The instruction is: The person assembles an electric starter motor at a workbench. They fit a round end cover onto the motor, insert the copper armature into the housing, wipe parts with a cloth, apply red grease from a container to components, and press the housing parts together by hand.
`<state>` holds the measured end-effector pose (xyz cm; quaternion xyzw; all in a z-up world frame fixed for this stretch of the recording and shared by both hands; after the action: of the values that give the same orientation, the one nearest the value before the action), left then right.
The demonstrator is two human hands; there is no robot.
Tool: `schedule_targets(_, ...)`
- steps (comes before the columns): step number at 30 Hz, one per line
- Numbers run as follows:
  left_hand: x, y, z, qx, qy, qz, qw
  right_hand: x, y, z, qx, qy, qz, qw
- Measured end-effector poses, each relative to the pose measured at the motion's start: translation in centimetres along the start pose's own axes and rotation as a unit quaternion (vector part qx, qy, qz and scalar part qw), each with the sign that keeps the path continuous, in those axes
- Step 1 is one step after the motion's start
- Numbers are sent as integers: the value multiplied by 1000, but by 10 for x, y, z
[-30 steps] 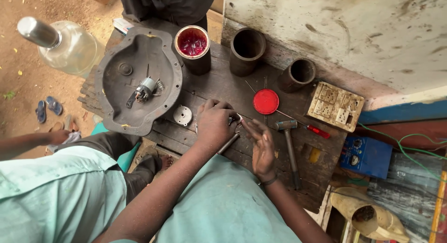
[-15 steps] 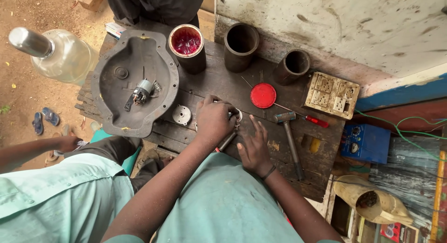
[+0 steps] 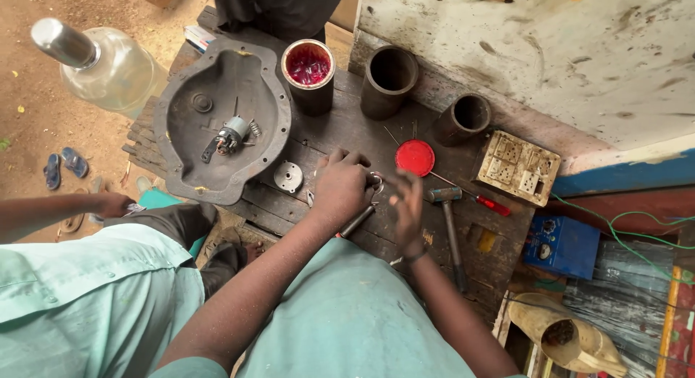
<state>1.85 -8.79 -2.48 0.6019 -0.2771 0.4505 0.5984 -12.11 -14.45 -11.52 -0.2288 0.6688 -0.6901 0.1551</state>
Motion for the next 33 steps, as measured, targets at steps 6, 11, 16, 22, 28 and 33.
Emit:
schedule_targets(6, 3, 7, -4, -46, 31, 41, 998, -27, -3, 58, 31, -159, 21, 987)
schedule_targets(11, 17, 13, -9, -54, 70, 28, 996, -51, 18, 62, -57, -298, 163, 939)
schedule_targets(16, 9, 9, -8, -41, 71, 24, 996, -33, 10, 41, -70, -207, 195, 956)
schedule_targets(22, 6, 8, -8, -31, 42, 40, 998, -1, 15, -14, -27, -36, 156, 987)
schedule_targets(28, 12, 9, -8, -26, 39, 5, 999, -32, -10, -56, -2, -83, 205, 975)
schedule_targets(33, 15, 10, -9, -33, 44, -9, 998, -50, -18, -65, -11, -116, 199, 973)
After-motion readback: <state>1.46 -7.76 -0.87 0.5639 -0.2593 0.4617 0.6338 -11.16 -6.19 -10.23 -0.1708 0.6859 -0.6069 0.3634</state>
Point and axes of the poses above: each hand's wrist, its own z-axis towards the middle knuckle, its own x-axis out of the back of the hand, y = z × x, the point moved 10 cm from there along z, towards the middle knuckle, and after that the axes turned 7 degrees about -x, right-handed, at the moved point
